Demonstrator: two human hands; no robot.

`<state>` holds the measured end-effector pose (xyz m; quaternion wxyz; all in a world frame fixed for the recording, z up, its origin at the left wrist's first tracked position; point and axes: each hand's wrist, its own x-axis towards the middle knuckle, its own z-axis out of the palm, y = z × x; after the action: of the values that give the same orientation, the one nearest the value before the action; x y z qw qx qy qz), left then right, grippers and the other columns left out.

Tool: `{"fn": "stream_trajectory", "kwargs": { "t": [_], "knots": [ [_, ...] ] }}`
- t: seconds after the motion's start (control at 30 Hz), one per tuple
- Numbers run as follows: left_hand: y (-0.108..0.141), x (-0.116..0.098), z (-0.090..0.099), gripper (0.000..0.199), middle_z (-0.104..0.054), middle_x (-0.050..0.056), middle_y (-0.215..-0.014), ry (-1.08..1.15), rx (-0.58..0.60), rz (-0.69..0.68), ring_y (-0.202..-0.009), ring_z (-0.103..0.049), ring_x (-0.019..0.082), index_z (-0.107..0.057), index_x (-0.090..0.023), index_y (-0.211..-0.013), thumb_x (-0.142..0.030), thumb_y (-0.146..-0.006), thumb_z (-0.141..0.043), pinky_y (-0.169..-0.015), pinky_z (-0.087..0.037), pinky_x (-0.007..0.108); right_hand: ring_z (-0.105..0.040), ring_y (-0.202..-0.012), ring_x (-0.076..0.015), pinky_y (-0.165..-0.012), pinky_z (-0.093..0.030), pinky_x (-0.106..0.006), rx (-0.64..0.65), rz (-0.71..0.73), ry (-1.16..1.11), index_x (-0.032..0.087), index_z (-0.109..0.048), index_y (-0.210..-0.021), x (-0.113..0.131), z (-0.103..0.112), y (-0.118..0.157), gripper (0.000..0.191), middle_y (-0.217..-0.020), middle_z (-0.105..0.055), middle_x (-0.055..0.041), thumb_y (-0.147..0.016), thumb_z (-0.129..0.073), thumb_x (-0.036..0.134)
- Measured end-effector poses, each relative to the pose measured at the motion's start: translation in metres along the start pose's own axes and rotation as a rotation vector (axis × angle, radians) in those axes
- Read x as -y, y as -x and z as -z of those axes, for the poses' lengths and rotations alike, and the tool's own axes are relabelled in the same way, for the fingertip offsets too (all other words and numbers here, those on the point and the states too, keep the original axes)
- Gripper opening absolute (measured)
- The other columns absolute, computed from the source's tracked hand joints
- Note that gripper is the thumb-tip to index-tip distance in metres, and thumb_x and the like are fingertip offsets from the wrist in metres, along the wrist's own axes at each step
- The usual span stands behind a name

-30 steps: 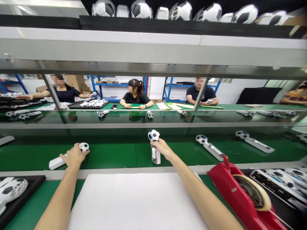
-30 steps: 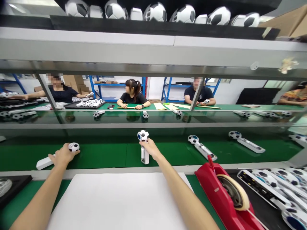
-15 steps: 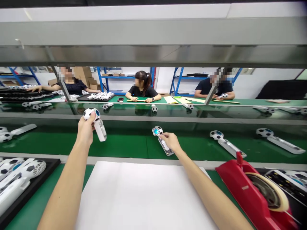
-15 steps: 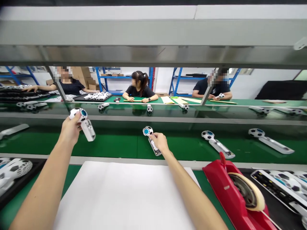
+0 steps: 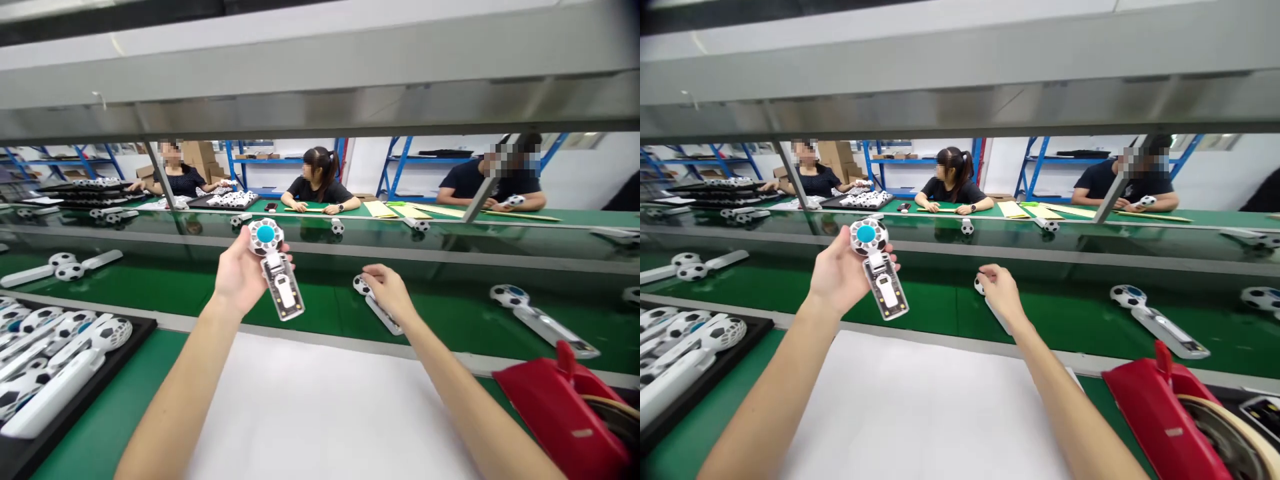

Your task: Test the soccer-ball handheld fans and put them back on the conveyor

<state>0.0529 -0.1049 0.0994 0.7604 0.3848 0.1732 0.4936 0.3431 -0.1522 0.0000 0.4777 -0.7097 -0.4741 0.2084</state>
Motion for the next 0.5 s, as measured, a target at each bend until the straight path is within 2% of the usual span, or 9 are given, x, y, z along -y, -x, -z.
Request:
{"fn": "stream_trajectory", "kwargs": {
  "t": [0.07,0.17,0.2,0.23,0.3,0.4,0.5],
  "knots": [
    [0.003,0.010,-0.006,0.051,-0.071,0.014,-0.090,0.080,0.088,0.088,-0.080,-0.070,0.028,-0.067,-0.012,-0.101,-0.051,-0.101,-0.034,-0.083,-0.057,0.050,-0.064,-0.109,-0.0259,-0.093,-0.053,-0.041,0.225,0.068,-0.145,0.017,-0.062,-0.118,0.033,-0.007,0.018,0.042,-0.116,-0.067,-0.0129,-0.095,-0.051,0.051],
    [0.006,0.021,-0.010,0.058,-0.071,0.015,-0.094,0.165,0.145,0.166,-0.085,-0.070,0.028,-0.068,-0.010,-0.102,-0.055,-0.101,-0.032,-0.086,-0.057,0.048,-0.069,-0.097,-0.0248,-0.084,-0.057,-0.039,0.596,0.151,-0.316,0.019,-0.062,-0.117,0.073,-0.024,0.056,0.058,-0.108,-0.070,-0.0104,-0.088,-0.052,0.067],
    [0.006,0.024,-0.010,0.059,-0.071,0.015,-0.095,0.176,0.145,0.179,-0.087,-0.070,0.029,-0.069,-0.009,-0.102,-0.055,-0.101,-0.032,-0.085,-0.057,0.047,-0.069,-0.095,-0.0248,-0.084,-0.056,-0.040,0.776,0.158,-0.452,0.017,-0.059,-0.117,0.081,-0.030,0.068,0.057,-0.107,-0.069,-0.0114,-0.086,-0.058,0.065],
    [0.007,0.025,-0.010,0.060,-0.071,0.015,-0.096,0.180,0.144,0.187,-0.088,-0.070,0.029,-0.069,-0.009,-0.102,-0.056,-0.100,-0.032,-0.084,-0.057,0.046,-0.070,-0.092,-0.0243,-0.081,-0.057,-0.039,0.853,0.130,-0.552,0.017,-0.056,-0.116,0.087,-0.035,0.078,0.051,-0.105,-0.069,-0.0109,-0.087,-0.060,0.059],
    [0.008,0.027,-0.009,0.063,-0.071,0.015,-0.097,0.179,0.158,0.178,-0.089,-0.070,0.029,-0.070,-0.008,-0.102,-0.057,-0.100,-0.032,-0.083,-0.057,0.044,-0.070,-0.082,-0.0224,-0.070,-0.056,-0.036,0.901,0.087,-0.700,0.016,-0.052,-0.112,0.094,-0.041,0.092,0.039,-0.099,-0.067,-0.0095,-0.090,-0.062,0.047],
    [0.010,0.029,-0.010,0.064,-0.071,0.015,-0.099,0.171,0.201,0.148,-0.090,-0.069,0.029,-0.071,-0.008,-0.102,-0.058,-0.100,-0.033,-0.086,-0.057,0.044,-0.068,-0.069,-0.0184,-0.055,-0.054,-0.030,0.777,0.134,-0.716,0.017,-0.049,-0.105,0.095,-0.044,0.100,0.024,-0.098,-0.064,-0.0062,-0.091,-0.061,0.033],
    [0.011,0.029,-0.011,0.061,-0.072,0.015,-0.103,0.152,0.213,0.136,-0.095,-0.069,0.029,-0.072,-0.009,-0.103,-0.058,-0.099,-0.036,-0.088,-0.056,0.044,-0.067,-0.070,-0.0178,-0.048,-0.053,-0.028,0.702,0.195,-0.655,0.020,-0.050,-0.106,0.093,-0.040,0.101,0.019,-0.100,-0.060,-0.0033,-0.092,-0.058,0.028]
  ]
}}
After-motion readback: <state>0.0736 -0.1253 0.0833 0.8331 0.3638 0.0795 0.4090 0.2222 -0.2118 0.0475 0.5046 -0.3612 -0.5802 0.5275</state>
